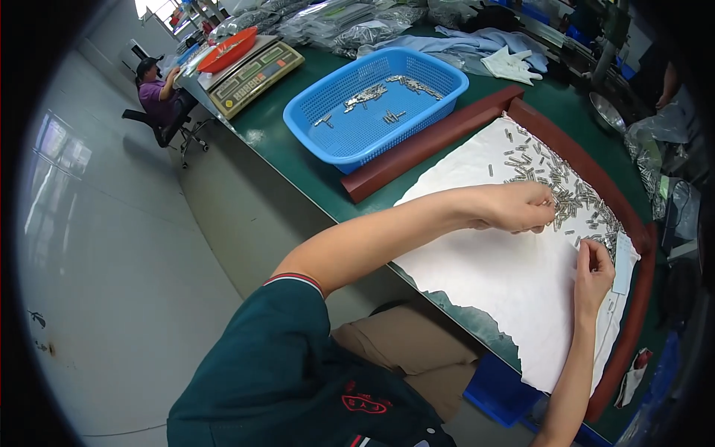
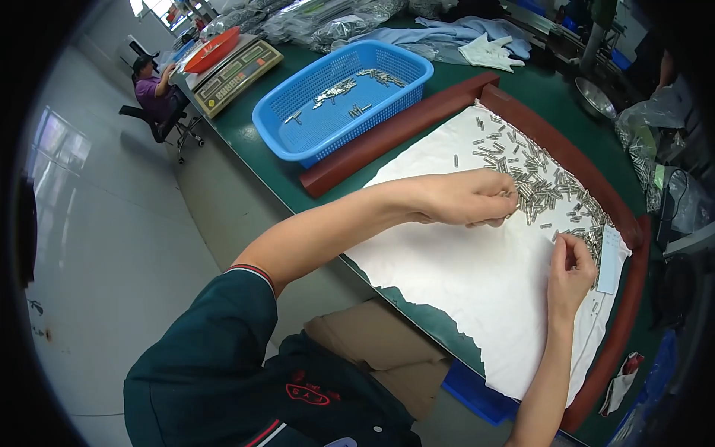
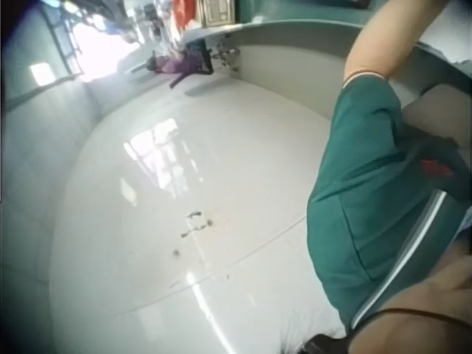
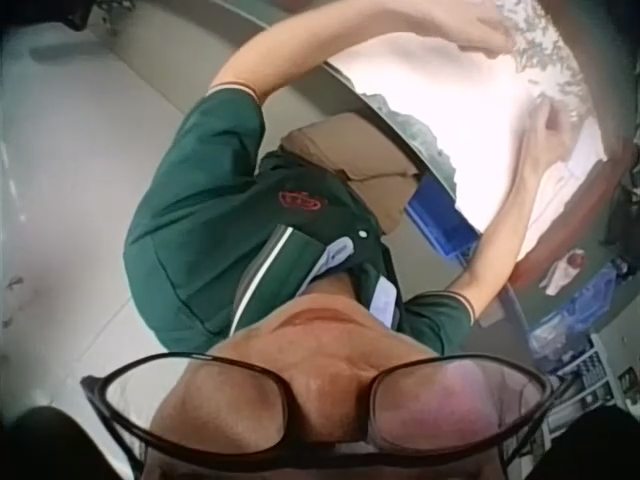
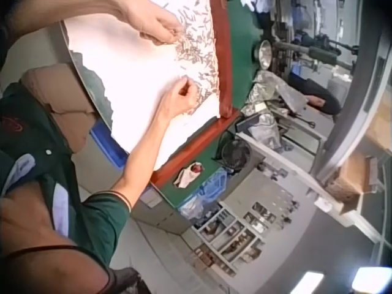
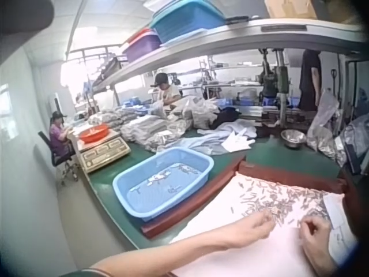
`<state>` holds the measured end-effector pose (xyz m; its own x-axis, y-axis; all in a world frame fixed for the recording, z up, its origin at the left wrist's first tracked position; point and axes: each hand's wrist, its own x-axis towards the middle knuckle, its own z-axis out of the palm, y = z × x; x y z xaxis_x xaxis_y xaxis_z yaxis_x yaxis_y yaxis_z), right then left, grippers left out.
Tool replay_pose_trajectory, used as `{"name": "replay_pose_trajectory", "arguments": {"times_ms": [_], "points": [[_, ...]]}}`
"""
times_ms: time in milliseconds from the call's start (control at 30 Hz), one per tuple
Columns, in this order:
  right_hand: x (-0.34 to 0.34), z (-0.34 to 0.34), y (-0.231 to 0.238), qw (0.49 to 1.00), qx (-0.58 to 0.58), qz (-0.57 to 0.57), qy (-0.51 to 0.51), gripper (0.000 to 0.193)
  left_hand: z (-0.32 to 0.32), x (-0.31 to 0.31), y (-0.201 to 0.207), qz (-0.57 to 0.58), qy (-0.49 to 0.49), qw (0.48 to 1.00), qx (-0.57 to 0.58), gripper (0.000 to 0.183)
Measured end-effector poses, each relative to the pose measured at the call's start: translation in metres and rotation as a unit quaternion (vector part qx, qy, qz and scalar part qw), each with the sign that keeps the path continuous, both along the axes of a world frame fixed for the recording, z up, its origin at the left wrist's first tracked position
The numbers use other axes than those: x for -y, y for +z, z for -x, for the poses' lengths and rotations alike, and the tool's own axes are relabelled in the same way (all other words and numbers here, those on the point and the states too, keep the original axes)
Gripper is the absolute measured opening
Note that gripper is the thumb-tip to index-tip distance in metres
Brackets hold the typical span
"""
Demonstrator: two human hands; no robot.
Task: Arranging small metal components into neat rows on a workbench for quality control or assembly preparation.
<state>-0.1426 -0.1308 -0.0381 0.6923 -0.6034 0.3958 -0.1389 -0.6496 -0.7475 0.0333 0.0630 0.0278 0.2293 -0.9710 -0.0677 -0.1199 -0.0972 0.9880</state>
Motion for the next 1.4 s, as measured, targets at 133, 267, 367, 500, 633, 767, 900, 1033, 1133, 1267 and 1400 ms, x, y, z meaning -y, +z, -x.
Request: {"name": "replay_pose_trajectory", "arguments": {"times_ms": [133, 267, 367, 500, 633, 767, 900, 1033, 1133, 1267, 1400], "points": [[-0.001, -0.001, 0.002, 1.0, -0.013, -0.004, 0.007, 0.011, -0.018, -0.062, 0.046, -0.018, 0.074, 0.997, -0.007, 0.023], [0.0, -0.003, 0.0, 1.0, 0.019, 0.006, -0.011, 0.009, -0.058, -0.112, 0.078, -0.006, 0.199, 0.967, 0.161, 0.022], [0.0, -0.002, 0.003, 1.0, 0.021, 0.015, -0.004, 0.009, -0.105, -0.139, 0.08, -0.068, 0.282, 0.89, 0.353, 0.024], [-0.001, 0.001, 0.003, 1.0, -0.012, 0.008, -0.007, 0.01, -0.142, -0.159, 0.072, -0.272, 0.253, 0.806, 0.46, 0.025], [-0.004, 0.0, 0.0, 0.999, 0.034, 0.019, -0.008, 0.008, -0.156, -0.193, 0.042, -0.233, 0.304, 0.741, 0.552, 0.034], [-0.003, 0.003, 0.002, 1.0, -0.012, -0.012, 0.003, 0.01, -0.136, -0.234, 0.023, 0.008, 0.526, 0.671, 0.524, 0.046], [0.0, 0.003, 0.002, 1.0, -0.011, -0.018, 0.002, 0.01, -0.102, -0.245, -0.021, 0.121, 0.668, 0.731, 0.073, 0.071], [-0.003, -0.002, 0.001, 1.0, 0.015, -0.018, -0.006, 0.009, -0.089, -0.24, -0.021, 0.018, 0.6, 0.799, -0.034, 0.086], [-0.006, -0.003, 0.003, 0.999, 0.042, -0.004, -0.009, 0.008, -0.097, -0.244, -0.022, -0.084, 0.59, 0.803, -0.017, 0.083], [-0.007, -0.001, 0.007, 0.999, 0.03, 0.011, -0.005, 0.007, -0.096, -0.235, -0.015, -0.082, 0.584, 0.805, -0.055, 0.062], [-0.006, -0.001, -0.001, 0.999, 0.05, 0.004, 0.012, 0.006, -0.122, -0.227, -0.031, 0.018, 0.631, 0.758, -0.165, 0.027]]}}
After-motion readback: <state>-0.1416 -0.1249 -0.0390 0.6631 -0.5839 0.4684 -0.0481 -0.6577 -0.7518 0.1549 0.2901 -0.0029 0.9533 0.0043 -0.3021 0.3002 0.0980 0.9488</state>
